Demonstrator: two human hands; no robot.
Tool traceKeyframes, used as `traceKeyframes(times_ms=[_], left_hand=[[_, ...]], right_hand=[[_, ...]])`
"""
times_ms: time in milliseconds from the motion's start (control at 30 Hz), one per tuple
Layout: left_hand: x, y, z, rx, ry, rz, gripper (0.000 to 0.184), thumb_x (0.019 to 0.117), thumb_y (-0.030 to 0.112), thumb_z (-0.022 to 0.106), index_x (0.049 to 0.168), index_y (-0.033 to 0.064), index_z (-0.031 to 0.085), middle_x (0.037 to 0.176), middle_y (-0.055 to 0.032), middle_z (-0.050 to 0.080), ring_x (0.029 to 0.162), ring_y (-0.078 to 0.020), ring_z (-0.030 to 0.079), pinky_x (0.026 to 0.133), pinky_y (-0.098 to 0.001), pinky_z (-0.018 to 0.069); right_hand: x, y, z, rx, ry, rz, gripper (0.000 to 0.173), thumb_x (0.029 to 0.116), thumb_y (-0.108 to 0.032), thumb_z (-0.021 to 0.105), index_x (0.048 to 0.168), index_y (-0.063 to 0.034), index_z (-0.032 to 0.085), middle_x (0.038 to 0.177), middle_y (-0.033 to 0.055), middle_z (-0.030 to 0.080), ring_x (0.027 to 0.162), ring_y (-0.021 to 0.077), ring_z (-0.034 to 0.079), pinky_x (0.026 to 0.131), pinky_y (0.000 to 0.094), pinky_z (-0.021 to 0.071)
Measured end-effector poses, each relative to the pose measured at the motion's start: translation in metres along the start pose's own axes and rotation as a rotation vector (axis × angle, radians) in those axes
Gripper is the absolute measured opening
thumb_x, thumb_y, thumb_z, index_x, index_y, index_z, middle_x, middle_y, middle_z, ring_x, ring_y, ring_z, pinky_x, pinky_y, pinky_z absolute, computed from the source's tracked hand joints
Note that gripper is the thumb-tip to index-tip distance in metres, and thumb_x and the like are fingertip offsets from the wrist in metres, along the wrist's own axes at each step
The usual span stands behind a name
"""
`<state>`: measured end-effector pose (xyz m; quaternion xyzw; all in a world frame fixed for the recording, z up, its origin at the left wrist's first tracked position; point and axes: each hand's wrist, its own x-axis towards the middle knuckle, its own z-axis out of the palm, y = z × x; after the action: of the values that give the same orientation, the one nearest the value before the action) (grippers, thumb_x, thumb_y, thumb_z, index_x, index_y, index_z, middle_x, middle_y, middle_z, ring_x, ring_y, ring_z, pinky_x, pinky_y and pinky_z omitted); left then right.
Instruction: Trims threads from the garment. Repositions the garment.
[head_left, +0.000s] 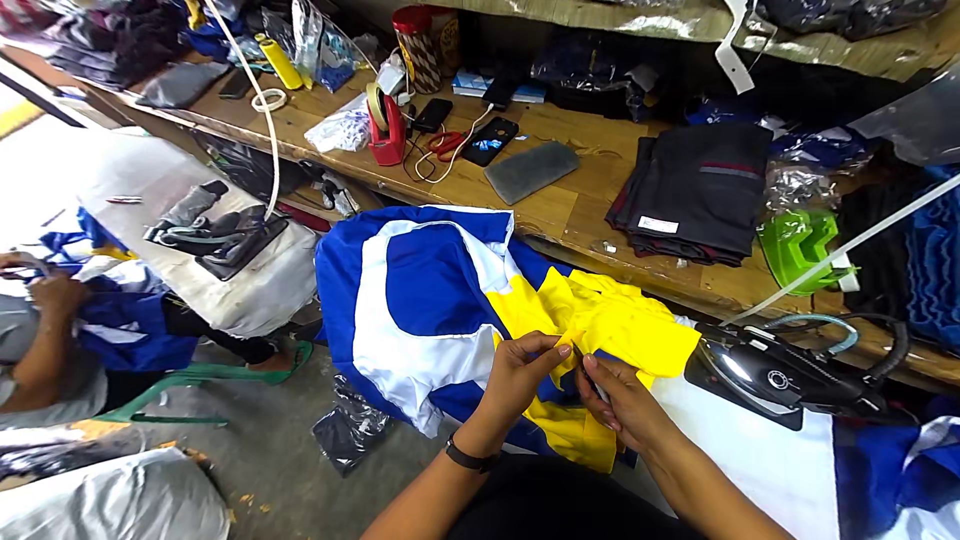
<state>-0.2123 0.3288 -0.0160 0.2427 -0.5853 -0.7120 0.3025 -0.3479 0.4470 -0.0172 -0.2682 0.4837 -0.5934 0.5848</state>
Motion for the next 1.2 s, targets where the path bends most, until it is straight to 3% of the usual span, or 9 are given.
traceKeyframes(times_ms=[200,333,433,633,800,1200], left_hand=[[-0.003,0.002,0.002,0.073,0.003,0.037,0.01,0.0947,0.008,0.067,0.094,0.0014,0.075,0.102,-0.0027,0.07,0.093,-0.0057,0.067,0.081,-0.0231,0.0574],[-0.004,0.005,0.013,0.171,0.105,0.052,0.01,0.0894,0.011,0.077,0.093,0.0018,0.075,0.086,-0.0012,0.074,0.075,-0.0046,0.069,0.069,-0.0214,0.059],[-0.004,0.002,0.015,0.115,0.099,0.046,0.007,0.0912,0.009,0.074,0.091,0.0018,0.073,0.08,0.0007,0.071,0.07,-0.0031,0.066,0.066,-0.0201,0.0559],[-0.006,0.001,0.014,0.059,0.076,0.043,0.005,0.0923,0.005,0.07,0.091,0.0009,0.072,0.08,0.0005,0.071,0.073,-0.0033,0.066,0.07,-0.0209,0.0555],[-0.007,0.003,0.007,0.082,0.013,0.046,0.018,0.1011,0.006,0.058,0.098,0.0,0.074,0.087,0.0026,0.072,0.081,0.0001,0.066,0.08,-0.0211,0.0551],[-0.006,0.001,0.011,0.106,0.005,0.069,0.017,0.1014,0.008,0.057,0.096,0.0006,0.071,0.084,0.0026,0.069,0.078,-0.0003,0.064,0.074,-0.0198,0.0542]], right_hand=[[-0.001,0.002,-0.001,-0.024,0.023,-0.029,0.038,0.1081,-0.026,0.046,0.074,-0.0167,0.061,0.055,-0.0128,0.044,0.041,-0.0061,0.034,0.039,0.0105,0.0276],[-0.001,0.003,0.0,-0.025,0.019,-0.055,0.037,0.1078,-0.026,0.049,0.075,-0.0161,0.062,0.058,-0.0127,0.046,0.043,-0.0066,0.034,0.04,0.01,0.0282],[-0.001,0.006,0.002,-0.012,0.025,-0.08,0.036,0.1073,-0.026,0.05,0.074,-0.0164,0.062,0.057,-0.013,0.046,0.043,-0.0073,0.034,0.04,0.0095,0.0279],[-0.002,0.01,0.0,-0.001,0.017,-0.109,0.036,0.1063,-0.026,0.053,0.073,-0.0176,0.062,0.057,-0.014,0.045,0.043,-0.0081,0.033,0.04,0.0089,0.0264],[-0.001,0.007,-0.005,-0.039,-0.013,-0.106,0.037,0.1069,-0.028,0.051,0.072,-0.0189,0.061,0.057,-0.0147,0.044,0.044,-0.0086,0.033,0.041,0.0089,0.0257],[0.0,0.008,-0.01,-0.052,-0.03,-0.112,0.035,0.106,-0.029,0.053,0.073,-0.0204,0.06,0.058,-0.0154,0.045,0.044,-0.0088,0.034,0.041,0.0087,0.027]])
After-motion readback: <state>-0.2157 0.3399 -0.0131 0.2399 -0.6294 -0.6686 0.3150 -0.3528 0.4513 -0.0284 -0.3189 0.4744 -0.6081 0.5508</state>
